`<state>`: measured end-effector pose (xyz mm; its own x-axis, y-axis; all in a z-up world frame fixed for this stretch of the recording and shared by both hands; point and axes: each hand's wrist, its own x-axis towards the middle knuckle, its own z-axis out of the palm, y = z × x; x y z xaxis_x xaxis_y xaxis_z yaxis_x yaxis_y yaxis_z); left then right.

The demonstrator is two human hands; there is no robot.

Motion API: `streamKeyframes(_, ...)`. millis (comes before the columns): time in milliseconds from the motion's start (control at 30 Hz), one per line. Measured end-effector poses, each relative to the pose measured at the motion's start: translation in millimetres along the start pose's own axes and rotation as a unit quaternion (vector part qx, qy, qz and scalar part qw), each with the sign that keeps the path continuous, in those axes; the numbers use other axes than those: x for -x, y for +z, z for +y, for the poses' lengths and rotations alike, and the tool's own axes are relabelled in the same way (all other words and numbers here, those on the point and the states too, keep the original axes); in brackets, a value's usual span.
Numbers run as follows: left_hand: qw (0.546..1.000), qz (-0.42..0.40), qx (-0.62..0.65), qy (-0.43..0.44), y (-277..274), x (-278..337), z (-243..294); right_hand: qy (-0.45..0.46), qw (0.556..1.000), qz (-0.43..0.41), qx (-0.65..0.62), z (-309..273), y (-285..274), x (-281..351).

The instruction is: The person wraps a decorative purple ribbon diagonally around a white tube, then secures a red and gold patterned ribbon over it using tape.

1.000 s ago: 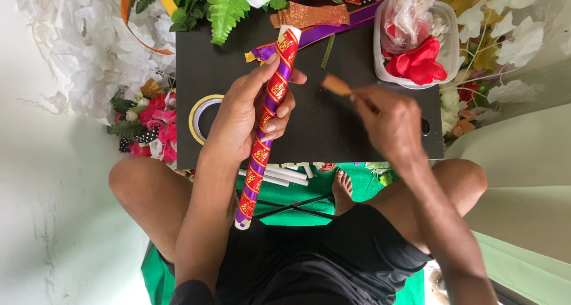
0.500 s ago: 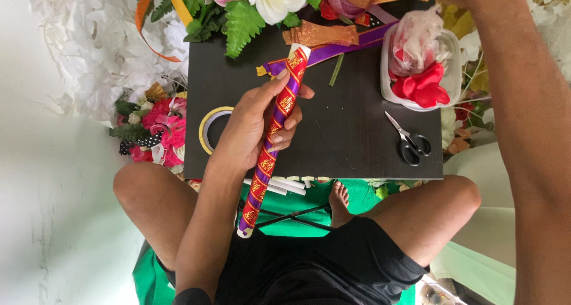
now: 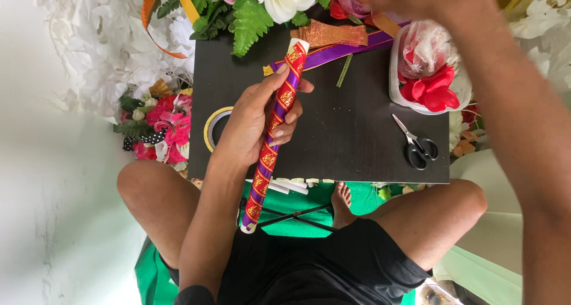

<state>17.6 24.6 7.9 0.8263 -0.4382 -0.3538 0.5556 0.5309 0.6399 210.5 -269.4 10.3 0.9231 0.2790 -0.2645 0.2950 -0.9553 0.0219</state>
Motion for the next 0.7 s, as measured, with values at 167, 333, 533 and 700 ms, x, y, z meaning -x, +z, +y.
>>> streamKeyframes(167,1.0,-0.005,0.001,0.004,1.1,0.2,0.2,-0.128,0.991,-0.014,0.032,-31.4,33.5,-17.3)
streamKeyframes(333,1.0,-0.006,-0.005,0.006,1.3,4.7,1.5,-0.101,0.993,-0.033,-0.05,-54.9,34.9,-9.4)
streamKeyframes(533,1.0,-0.005,-0.008,0.002,3.7,1.9,0.1,-0.143,0.98,0.139,0.003,-30.1,80.4,-36.1)
streamKeyframes(700,1.0,-0.004,-0.007,-0.003,3.4,0.0,-2.6,-0.159,0.962,0.223,-0.009,-28.8,92.6,-36.4)
